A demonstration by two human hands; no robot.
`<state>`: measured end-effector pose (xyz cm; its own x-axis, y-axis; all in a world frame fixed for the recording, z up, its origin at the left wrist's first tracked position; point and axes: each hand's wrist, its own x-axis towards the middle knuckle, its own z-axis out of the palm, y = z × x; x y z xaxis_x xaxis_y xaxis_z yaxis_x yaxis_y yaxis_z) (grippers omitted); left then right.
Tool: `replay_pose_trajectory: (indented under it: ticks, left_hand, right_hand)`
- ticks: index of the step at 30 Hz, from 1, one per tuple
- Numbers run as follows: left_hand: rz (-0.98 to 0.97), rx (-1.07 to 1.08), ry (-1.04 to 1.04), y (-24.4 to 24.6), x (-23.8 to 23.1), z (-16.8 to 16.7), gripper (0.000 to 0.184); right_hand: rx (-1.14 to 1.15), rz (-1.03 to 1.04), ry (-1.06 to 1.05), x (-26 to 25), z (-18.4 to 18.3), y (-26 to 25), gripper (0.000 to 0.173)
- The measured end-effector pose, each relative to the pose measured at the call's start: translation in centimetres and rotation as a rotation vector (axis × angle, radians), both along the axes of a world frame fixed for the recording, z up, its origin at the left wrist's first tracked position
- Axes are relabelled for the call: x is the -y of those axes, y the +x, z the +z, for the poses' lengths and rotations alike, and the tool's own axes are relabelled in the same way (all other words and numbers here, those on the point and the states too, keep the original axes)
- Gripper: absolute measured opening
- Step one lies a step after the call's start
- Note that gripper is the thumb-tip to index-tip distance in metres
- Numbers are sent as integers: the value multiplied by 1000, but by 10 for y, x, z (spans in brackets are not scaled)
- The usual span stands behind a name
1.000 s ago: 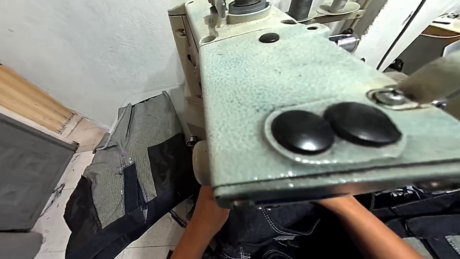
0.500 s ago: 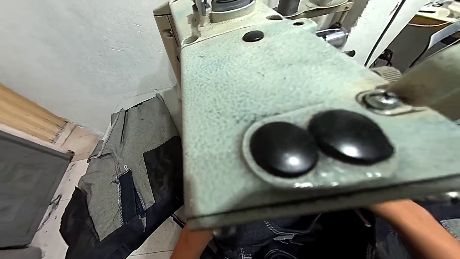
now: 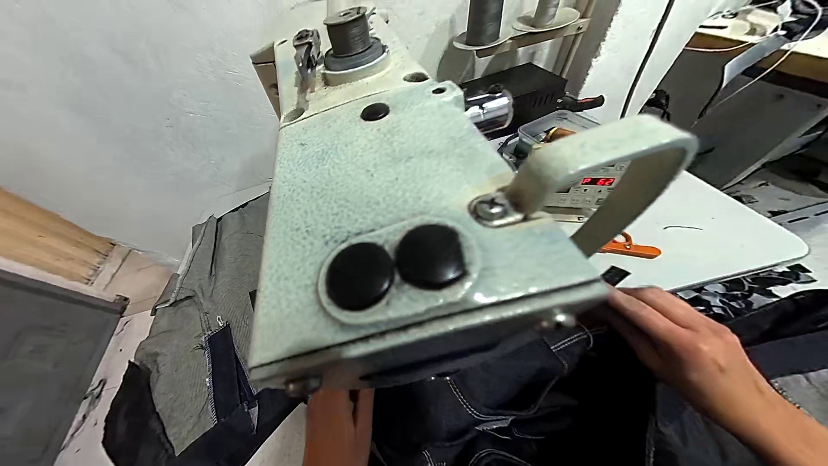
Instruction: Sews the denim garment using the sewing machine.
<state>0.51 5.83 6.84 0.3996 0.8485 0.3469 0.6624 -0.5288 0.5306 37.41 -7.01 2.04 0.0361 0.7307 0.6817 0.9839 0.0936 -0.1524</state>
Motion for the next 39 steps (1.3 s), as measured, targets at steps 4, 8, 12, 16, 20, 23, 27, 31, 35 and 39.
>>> replay_pose_trajectory:
  ticks: [4,8,12,16,20,23,27,31,35,39]
  left_hand:
    - [24,-112,-193,-21,32,17,34]
    - [-44,-65,-462,0,47,13,51]
    - [48,60,-294,27,41,-7,42]
    - [120,194,-387,-56,9,-15,42]
    - [169,-170,-259,-146,-17,-29,43]
    - [232,-295,-86,-114,-8,-4,29]
    - [-60,-86,-60,-22,-4,4,46]
    - [-401,118,-374,4,-16,-6,44]
    - [-296,147,-407,3,-15,-8,49]
    - [-63,127,-214,12,0,-9,48]
  right_hand:
    - [90,-26,20,-22,-5,14,34]
    - [12,-24,-13,-34,-13,19,31]
    - [-210,-19,32,-43,-5,3,25]
    - [-386,162,-33,-37,6,-40,23]
    - [-348,436,-30,-20,9,-126,17]
    - [-300,452,-63,-18,14,-131,16]
    - [-214,524,-101,-21,31,-127,17]
    - [-455,605,-213,-38,43,-128,16]
    - [-728,585,-413,-49,39,-123,15]
    - [-531,456,-302,-53,39,-126,11]
